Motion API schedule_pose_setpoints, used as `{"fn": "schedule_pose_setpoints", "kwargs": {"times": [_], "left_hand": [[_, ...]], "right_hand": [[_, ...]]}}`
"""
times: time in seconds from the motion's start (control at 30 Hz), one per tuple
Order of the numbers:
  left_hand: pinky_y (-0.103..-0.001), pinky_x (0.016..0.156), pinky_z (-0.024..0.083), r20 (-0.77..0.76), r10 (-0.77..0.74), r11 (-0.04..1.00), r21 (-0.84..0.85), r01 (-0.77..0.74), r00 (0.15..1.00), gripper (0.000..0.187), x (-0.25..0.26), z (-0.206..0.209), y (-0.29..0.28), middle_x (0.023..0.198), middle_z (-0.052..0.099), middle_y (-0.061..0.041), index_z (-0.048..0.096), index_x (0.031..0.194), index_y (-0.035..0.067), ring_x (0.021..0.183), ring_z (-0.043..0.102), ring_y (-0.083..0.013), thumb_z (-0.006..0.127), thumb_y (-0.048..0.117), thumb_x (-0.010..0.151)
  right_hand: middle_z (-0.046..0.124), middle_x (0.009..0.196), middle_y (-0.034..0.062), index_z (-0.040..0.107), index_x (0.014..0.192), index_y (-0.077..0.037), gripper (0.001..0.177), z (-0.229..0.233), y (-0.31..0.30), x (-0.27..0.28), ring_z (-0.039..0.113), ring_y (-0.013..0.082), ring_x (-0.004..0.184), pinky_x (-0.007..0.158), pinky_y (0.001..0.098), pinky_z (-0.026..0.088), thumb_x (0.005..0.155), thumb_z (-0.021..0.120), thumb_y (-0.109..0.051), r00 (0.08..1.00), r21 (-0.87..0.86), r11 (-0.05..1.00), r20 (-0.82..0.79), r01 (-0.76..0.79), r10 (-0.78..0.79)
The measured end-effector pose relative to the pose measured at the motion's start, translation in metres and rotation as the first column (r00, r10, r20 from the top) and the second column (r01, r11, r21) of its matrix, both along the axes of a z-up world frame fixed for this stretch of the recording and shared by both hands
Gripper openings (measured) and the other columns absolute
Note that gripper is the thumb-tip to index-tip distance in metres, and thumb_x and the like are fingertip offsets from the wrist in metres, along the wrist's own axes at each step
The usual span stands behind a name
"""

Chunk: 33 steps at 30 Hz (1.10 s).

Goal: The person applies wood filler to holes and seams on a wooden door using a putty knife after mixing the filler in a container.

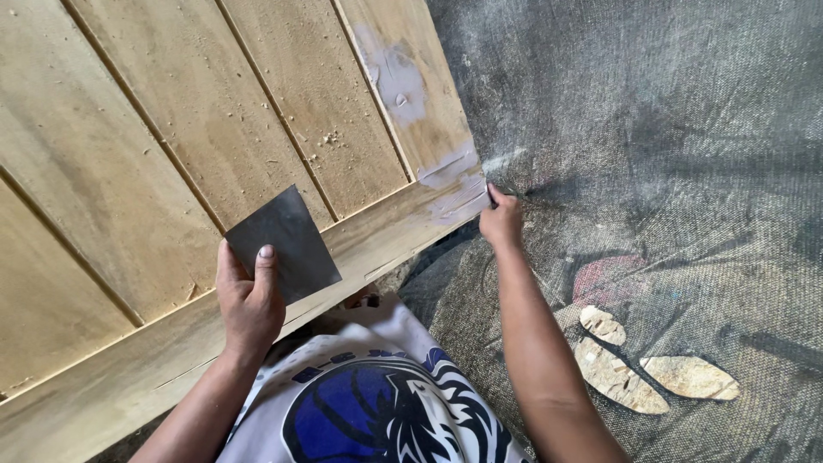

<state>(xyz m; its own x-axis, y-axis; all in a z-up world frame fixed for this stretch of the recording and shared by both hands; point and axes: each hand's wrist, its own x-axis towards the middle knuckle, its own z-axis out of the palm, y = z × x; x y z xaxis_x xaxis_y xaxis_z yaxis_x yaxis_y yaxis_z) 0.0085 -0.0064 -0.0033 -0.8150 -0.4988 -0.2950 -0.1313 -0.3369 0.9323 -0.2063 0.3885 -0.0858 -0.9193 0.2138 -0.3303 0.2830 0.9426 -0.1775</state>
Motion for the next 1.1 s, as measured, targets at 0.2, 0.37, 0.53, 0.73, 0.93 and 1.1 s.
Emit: {"fn": "schedule_pose_setpoints", "kwargs": {"times": [0.2, 0.37, 0.53, 0.73, 0.93, 1.1], "left_hand": [[-0.030, 0.099, 0.050, 0.009, -0.008, 1.000, 0.006, 0.008, 1.000, 0.031, 0.003, 0.000, -0.001, 0.123, 0.063, -0.011, 0.047, 0.137, -0.002, 0.115, 0.060, -0.0162, 0.054, 0.013, 0.111], [-0.030, 0.102, 0.050, -0.036, -0.005, 0.998, 0.059, 0.007, 0.999, 0.033, -0.001, -0.001, 0.002, 0.127, 0.063, -0.012, 0.046, 0.138, -0.003, 0.118, 0.060, -0.0170, 0.054, 0.013, 0.111], [-0.031, 0.100, 0.051, -0.019, -0.043, 0.998, 0.035, 0.044, 0.999, 0.035, -0.004, 0.000, 0.002, 0.128, 0.062, -0.013, 0.044, 0.141, -0.002, 0.118, 0.060, -0.0174, 0.053, 0.014, 0.110], [-0.029, 0.096, 0.052, -0.058, -0.044, 0.994, 0.094, 0.050, 0.997, 0.031, -0.004, 0.003, 0.002, 0.120, 0.066, -0.010, 0.049, 0.136, -0.001, 0.110, 0.062, -0.0151, 0.055, 0.015, 0.110], [-0.029, 0.096, 0.051, -0.100, 0.074, 0.992, 0.108, -0.063, 0.992, 0.028, 0.008, 0.008, 0.002, 0.120, 0.065, -0.008, 0.050, 0.134, 0.001, 0.110, 0.062, -0.0138, 0.057, 0.015, 0.110], [-0.029, 0.098, 0.051, -0.078, 0.165, 0.985, 0.069, -0.159, 0.983, 0.028, 0.026, 0.024, 0.017, 0.121, 0.064, -0.008, 0.050, 0.133, 0.001, 0.111, 0.061, -0.0143, 0.058, 0.015, 0.111]], "right_hand": [[0.047, 0.131, 0.0133, 0.059, 0.146, -0.016, 0.061, -0.002, -0.011, 0.024, 0.054, 0.0256, 0.118, 0.101, 0.0346, 0.051, 0.088, 0.067, 0.001, 0.997, -0.009, 0.997, 0.019, -0.079, 0.079], [0.046, 0.129, 0.0102, 0.050, 0.152, -0.019, 0.073, 0.008, -0.032, 0.049, 0.053, 0.0235, 0.118, 0.095, 0.0323, 0.056, 0.085, 0.067, 0.004, 0.992, 0.013, 0.999, 0.114, -0.046, 0.044], [0.046, 0.128, 0.0084, 0.049, 0.153, -0.024, 0.075, 0.029, -0.059, 0.076, 0.052, 0.0216, 0.117, 0.089, 0.0314, 0.059, 0.085, 0.068, 0.002, 0.981, 0.035, 0.997, 0.180, -0.074, 0.066], [0.052, 0.128, 0.0056, 0.055, 0.148, -0.024, 0.065, 0.056, -0.064, 0.103, 0.064, 0.0210, 0.098, 0.074, 0.0329, 0.061, 0.088, 0.062, 0.000, 0.911, -0.108, 0.983, 0.373, -0.148, 0.178], [0.071, 0.112, 0.0156, 0.061, 0.125, 0.003, 0.040, 0.059, 0.012, 0.055, 0.074, 0.0257, 0.084, 0.066, 0.0453, 0.053, 0.088, 0.066, -0.010, 0.850, -0.505, 0.685, 0.286, 0.526, -0.442], [0.074, 0.105, 0.0126, 0.069, 0.115, -0.002, 0.029, -0.006, 0.069, 0.019, 0.075, 0.0260, 0.084, 0.072, 0.0432, 0.063, 0.089, 0.071, -0.013, 0.833, -0.771, 0.343, 0.418, 0.537, -0.364]]}}
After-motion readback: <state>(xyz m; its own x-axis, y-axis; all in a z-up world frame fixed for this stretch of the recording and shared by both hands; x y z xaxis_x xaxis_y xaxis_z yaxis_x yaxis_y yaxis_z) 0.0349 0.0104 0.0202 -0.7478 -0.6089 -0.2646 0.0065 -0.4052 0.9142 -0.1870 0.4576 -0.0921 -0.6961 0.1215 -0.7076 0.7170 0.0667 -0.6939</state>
